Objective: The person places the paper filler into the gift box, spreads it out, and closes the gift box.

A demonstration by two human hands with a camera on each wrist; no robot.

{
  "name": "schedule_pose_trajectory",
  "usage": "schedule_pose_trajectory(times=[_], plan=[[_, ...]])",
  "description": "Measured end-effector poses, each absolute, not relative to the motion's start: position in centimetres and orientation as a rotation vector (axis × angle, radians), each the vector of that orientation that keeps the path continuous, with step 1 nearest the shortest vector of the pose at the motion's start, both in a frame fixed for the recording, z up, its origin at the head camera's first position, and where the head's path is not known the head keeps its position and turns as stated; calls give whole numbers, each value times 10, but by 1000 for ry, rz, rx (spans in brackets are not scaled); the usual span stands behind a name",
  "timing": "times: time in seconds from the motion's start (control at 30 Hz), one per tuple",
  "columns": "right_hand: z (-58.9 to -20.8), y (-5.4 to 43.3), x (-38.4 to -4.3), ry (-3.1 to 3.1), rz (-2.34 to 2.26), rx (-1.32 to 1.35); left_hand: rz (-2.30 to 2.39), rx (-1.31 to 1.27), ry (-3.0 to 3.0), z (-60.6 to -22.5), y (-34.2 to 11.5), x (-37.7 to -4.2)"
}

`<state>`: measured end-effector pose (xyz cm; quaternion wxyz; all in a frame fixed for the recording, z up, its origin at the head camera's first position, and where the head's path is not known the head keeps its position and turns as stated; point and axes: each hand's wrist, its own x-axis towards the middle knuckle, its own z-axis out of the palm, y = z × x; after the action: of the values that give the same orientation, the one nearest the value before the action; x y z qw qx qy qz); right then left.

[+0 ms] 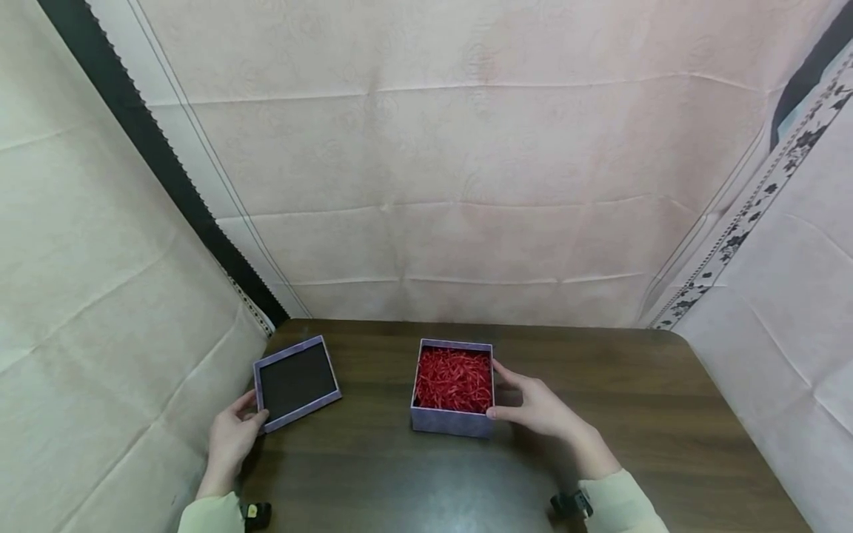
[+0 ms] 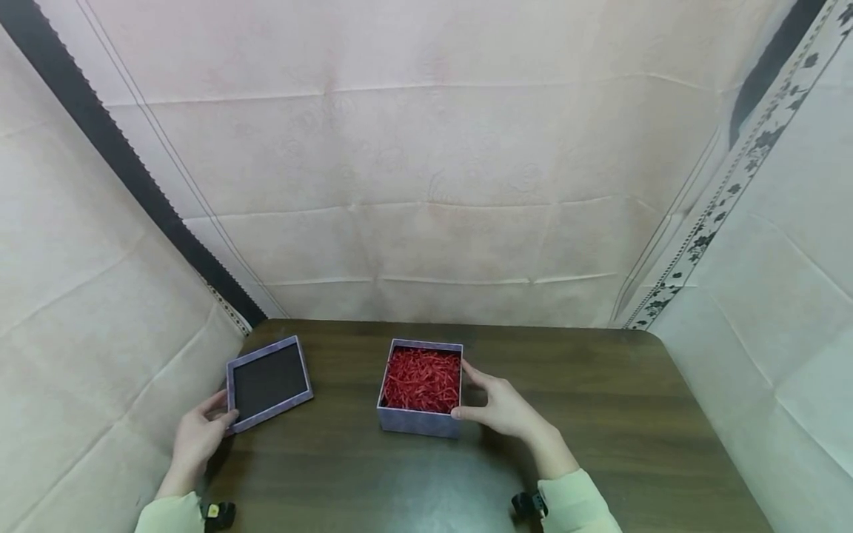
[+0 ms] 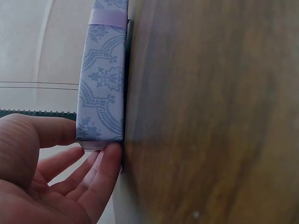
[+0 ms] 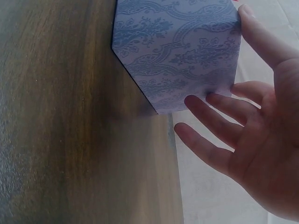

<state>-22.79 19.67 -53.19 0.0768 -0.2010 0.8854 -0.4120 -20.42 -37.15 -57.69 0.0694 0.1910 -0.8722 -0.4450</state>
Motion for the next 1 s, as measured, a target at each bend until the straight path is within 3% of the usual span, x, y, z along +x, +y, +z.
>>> schedule_pose_trajectory(times=[1.0], plan=[[-528,195,-225,2620,-1248,-560,-1330,673,-2527,-572,-369,-206]])
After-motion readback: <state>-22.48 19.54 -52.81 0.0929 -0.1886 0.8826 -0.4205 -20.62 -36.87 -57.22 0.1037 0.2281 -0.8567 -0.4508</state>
